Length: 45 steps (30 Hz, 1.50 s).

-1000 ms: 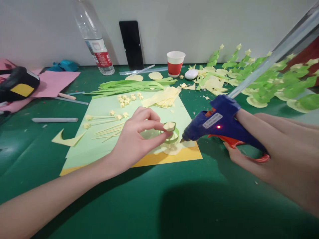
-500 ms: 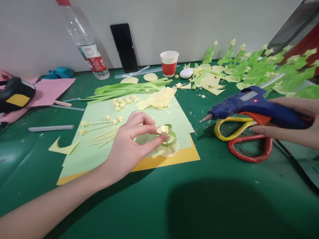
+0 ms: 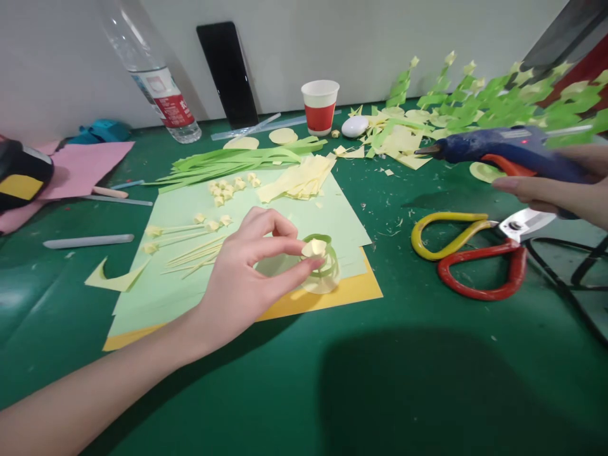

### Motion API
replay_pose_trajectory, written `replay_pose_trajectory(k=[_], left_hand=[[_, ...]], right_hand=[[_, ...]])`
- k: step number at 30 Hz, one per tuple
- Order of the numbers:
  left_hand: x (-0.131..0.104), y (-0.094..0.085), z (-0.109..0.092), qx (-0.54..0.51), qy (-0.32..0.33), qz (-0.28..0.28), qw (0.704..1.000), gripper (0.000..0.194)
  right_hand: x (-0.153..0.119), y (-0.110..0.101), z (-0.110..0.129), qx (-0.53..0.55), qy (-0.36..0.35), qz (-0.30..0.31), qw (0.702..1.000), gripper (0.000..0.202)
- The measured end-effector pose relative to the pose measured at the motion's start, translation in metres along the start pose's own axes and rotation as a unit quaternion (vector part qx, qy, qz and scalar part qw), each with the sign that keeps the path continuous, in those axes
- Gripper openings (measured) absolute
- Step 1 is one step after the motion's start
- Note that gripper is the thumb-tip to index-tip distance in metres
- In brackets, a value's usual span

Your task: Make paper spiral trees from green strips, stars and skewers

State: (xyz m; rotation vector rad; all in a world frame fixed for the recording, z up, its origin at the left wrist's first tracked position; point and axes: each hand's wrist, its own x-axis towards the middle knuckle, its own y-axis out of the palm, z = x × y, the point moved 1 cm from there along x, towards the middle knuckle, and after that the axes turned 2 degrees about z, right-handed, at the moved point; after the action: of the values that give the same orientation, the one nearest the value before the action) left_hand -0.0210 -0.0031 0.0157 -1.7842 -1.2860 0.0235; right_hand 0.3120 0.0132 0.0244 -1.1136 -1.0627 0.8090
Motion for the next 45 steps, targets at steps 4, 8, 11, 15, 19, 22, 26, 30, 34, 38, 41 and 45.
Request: replay_pose_trajectory(k=[4, 8, 11, 15, 19, 22, 26, 30, 34, 38, 41, 45], left_hand=[[0.002, 0.001, 0.000, 0.003, -0.004, 0.006, 1.000, 0.018], [0.003, 0.000, -0.001, 0.006, -0.010, 0.014, 1.000, 0.020], [0.003, 0.000, -0.002, 0.004, -0.004, 0.013, 1.000, 0.018], [0.002, 0.001, 0.000, -0.002, -0.004, 0.007, 1.000, 0.016], [0.002, 0.001, 0.000, -0.009, -0.015, 0.007, 1.000, 0.018], [0.002, 0.001, -0.001, -0.014, -0.020, 0.010, 1.000, 0.018], [0.002, 0.002, -0.001, -0.049, -0.038, 0.011, 0.998, 0.013], [0.001, 0.003, -0.001, -0.077, -0.081, 0.016, 0.994, 0.011], [0.002, 0.003, -0.002, -0.078, -0.124, 0.017, 0.989, 0.011], [0.002, 0.003, -0.002, -0.055, -0.137, 0.014, 0.989, 0.010], [0.001, 0.004, -0.001, -0.041, -0.145, 0.014, 0.988, 0.010], [0.001, 0.005, -0.001, -0.053, -0.130, 0.023, 0.990, 0.010]], right_hand=[[-0.002, -0.006, 0.021, 0.039, 0.103, 0.069, 0.992, 0.072], [-0.002, -0.004, 0.033, 0.019, 0.104, 0.127, 0.986, 0.062], [0.002, 0.005, 0.028, -0.016, 0.099, 0.153, 0.983, 0.045], [-0.001, 0.011, 0.024, -0.067, 0.085, 0.169, 0.980, 0.046], [-0.015, -0.001, 0.039, -0.060, -0.042, 0.030, 0.997, 0.061], [-0.026, -0.015, 0.064, 0.146, -0.195, 0.016, 0.970, 0.051], [-0.028, -0.033, 0.115, 0.353, -0.341, 0.155, 0.857, 0.034], [-0.015, -0.037, 0.172, 0.439, -0.451, 0.331, 0.703, 0.034], [-0.004, -0.031, 0.213, 0.400, -0.480, 0.398, 0.672, 0.035], [-0.007, -0.028, 0.235, 0.344, -0.529, 0.453, 0.630, 0.043], [-0.010, -0.028, 0.245, 0.302, -0.555, 0.481, 0.608, 0.047], [-0.006, -0.029, 0.243, 0.309, -0.539, 0.434, 0.653, 0.045]])
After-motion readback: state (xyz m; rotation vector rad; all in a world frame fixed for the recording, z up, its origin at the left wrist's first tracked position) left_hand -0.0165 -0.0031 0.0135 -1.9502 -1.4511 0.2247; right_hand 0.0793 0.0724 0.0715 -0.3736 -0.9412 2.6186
